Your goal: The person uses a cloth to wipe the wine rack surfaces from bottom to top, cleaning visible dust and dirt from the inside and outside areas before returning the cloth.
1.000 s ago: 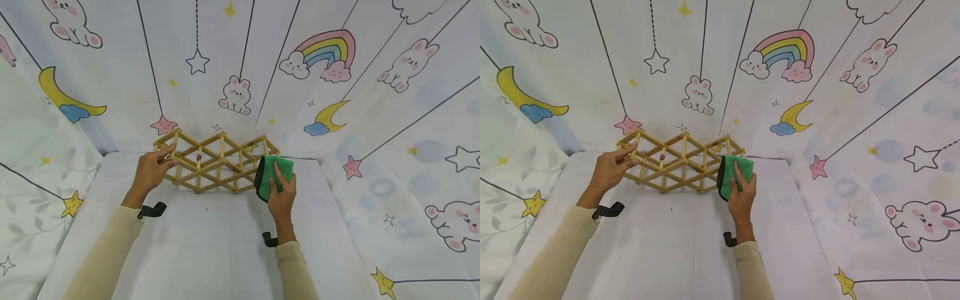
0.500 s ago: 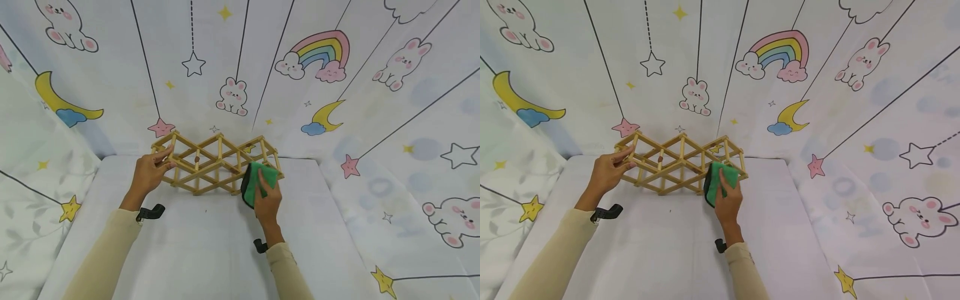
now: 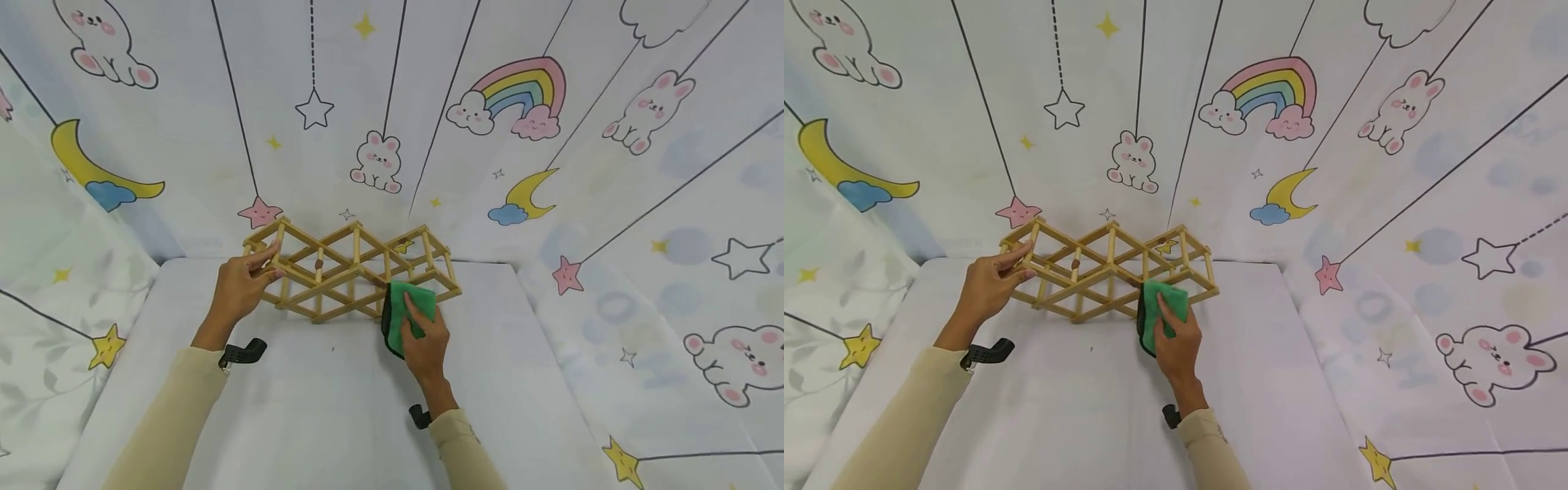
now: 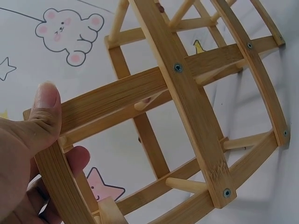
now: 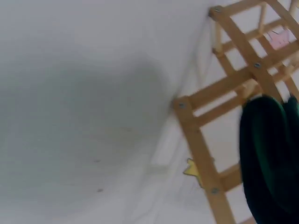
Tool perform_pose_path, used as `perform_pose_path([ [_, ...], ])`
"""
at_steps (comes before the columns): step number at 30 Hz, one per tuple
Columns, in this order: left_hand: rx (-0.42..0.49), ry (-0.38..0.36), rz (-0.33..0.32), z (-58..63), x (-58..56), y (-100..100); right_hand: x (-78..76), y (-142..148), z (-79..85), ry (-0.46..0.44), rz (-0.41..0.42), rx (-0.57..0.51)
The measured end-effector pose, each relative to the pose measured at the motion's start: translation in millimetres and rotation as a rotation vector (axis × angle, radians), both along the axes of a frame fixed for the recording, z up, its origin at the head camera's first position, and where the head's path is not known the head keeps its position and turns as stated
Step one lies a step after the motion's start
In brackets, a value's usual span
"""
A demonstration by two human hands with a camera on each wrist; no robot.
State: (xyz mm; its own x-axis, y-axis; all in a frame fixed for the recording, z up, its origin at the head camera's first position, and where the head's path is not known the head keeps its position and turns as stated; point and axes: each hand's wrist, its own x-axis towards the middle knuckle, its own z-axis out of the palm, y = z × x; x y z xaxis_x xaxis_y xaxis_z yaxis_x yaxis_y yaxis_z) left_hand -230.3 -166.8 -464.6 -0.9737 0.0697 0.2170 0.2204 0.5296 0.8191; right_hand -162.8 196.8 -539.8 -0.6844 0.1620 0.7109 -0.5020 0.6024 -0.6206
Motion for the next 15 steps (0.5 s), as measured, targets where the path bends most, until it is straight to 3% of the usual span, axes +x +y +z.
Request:
perform_pose_path([
  [3,0.005,0.014,-0.001,1.4,-0.6,1.4,-4.9,12.4,15.2,0.105,-0.074,-0.060],
  [6,0.012,0.017,0.004,2.0,-0.5,1.8,-14.3,33.1,24.6,0.092,-0.142,-0.051],
  [11,0.010,-0.001,0.005,0.5,2.7,1.3,-13.5,65.1,9.6,-0.063,-0.338,0.040],
  [13,0.008,-0.002,0.002,-0.2,3.5,0.5,-8.3,70.7,4.7,-0.049,-0.383,0.022],
  [15,0.006,0.001,0.004,-0.4,3.8,-0.1,-4.8,71.6,3.9,0.010,-0.353,-0.015],
])
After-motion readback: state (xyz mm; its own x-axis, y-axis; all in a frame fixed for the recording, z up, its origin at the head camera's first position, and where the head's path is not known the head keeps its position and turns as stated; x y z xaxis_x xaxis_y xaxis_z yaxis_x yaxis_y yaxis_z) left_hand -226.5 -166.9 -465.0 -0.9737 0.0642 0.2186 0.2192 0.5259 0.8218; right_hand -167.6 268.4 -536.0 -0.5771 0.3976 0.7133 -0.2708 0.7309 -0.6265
